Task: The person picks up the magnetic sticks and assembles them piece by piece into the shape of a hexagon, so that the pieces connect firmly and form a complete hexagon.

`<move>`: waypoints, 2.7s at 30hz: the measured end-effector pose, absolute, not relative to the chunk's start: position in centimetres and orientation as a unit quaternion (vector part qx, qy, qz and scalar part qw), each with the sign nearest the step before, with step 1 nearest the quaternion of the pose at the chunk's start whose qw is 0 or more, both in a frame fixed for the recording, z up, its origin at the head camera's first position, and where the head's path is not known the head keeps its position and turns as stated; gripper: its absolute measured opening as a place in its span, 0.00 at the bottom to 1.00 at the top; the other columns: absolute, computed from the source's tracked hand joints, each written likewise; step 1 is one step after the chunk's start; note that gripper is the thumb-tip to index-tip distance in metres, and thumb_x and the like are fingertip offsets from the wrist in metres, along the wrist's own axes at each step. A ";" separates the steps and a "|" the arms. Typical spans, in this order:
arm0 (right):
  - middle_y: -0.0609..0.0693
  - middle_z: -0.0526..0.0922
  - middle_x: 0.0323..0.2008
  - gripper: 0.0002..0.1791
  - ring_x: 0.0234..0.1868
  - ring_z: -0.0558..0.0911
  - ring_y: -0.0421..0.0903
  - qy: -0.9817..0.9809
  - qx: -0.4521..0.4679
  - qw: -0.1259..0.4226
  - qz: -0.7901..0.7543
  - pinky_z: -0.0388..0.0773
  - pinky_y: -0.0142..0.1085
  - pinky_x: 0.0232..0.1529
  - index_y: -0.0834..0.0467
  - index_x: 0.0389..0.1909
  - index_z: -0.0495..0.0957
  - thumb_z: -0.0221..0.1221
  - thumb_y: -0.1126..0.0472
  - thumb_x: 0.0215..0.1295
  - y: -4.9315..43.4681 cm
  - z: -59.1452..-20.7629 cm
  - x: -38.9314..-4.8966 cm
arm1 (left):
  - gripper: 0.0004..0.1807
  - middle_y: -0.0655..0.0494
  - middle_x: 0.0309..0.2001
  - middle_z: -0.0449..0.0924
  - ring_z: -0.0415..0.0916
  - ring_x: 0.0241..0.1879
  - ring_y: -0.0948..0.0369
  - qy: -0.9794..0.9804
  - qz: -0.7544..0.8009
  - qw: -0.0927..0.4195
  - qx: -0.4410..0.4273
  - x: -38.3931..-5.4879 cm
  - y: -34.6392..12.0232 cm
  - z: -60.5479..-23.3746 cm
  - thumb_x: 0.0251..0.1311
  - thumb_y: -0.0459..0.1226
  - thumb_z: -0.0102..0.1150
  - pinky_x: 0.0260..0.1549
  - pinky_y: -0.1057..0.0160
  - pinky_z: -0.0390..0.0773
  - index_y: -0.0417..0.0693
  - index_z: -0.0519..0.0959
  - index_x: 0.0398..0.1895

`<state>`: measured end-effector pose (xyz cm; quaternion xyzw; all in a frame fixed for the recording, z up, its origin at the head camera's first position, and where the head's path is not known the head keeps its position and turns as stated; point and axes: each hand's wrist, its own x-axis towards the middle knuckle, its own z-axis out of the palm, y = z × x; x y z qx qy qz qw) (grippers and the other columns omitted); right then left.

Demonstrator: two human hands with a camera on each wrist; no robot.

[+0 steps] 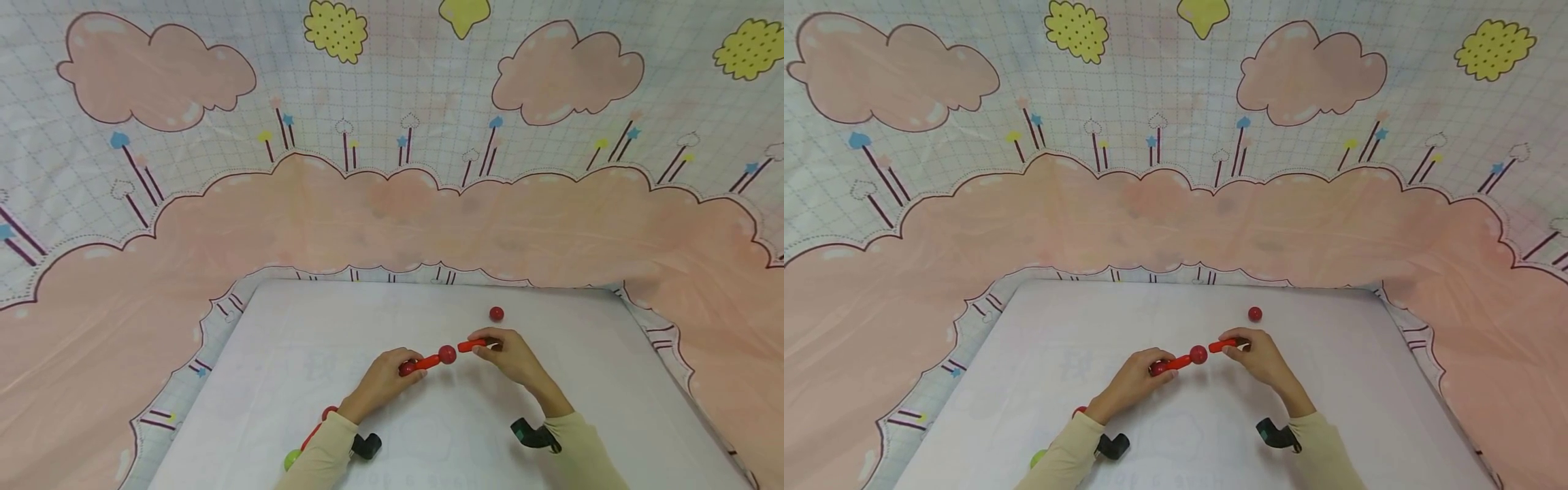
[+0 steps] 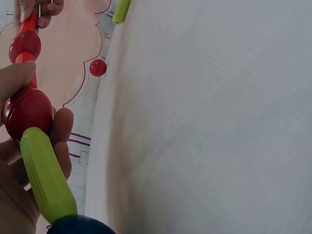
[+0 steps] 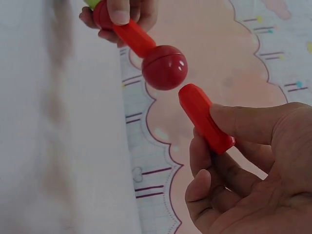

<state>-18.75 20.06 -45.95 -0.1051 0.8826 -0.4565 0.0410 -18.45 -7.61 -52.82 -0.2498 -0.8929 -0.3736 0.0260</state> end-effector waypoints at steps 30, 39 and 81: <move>0.54 0.84 0.49 0.15 0.46 0.80 0.47 0.875 -0.031 0.065 -0.479 0.78 0.36 0.49 0.57 0.53 0.81 0.61 0.61 0.67 21.3 -50.3 -21.7 | 0.19 0.57 0.47 0.83 0.80 0.44 0.60 -0.924 -0.316 -0.064 -0.206 -18.4 -13.6 -50.7 0.63 0.46 0.62 0.43 0.58 0.79 0.50 0.79 0.54; 0.57 0.83 0.51 0.16 0.48 0.80 0.48 0.872 -0.005 0.068 -0.485 0.76 0.31 0.47 0.59 0.54 0.80 0.61 0.60 0.68 21.7 -50.4 -21.7 | 0.17 0.58 0.40 0.80 0.75 0.35 0.64 -0.911 -0.318 -0.180 -0.192 -18.7 -16.7 -50.9 0.60 0.44 0.66 0.33 0.65 0.77 0.51 0.79 0.51; 0.57 0.80 0.52 0.13 0.48 0.77 0.50 0.889 0.037 0.062 -0.453 0.77 0.36 0.47 0.57 0.52 0.80 0.60 0.61 0.68 21.1 -51.4 -23.7 | 0.24 0.52 0.42 0.78 0.73 0.34 0.61 -0.956 -0.252 -0.084 -0.126 -23.5 -13.8 -51.2 0.59 0.47 0.66 0.31 0.63 0.75 0.49 0.76 0.56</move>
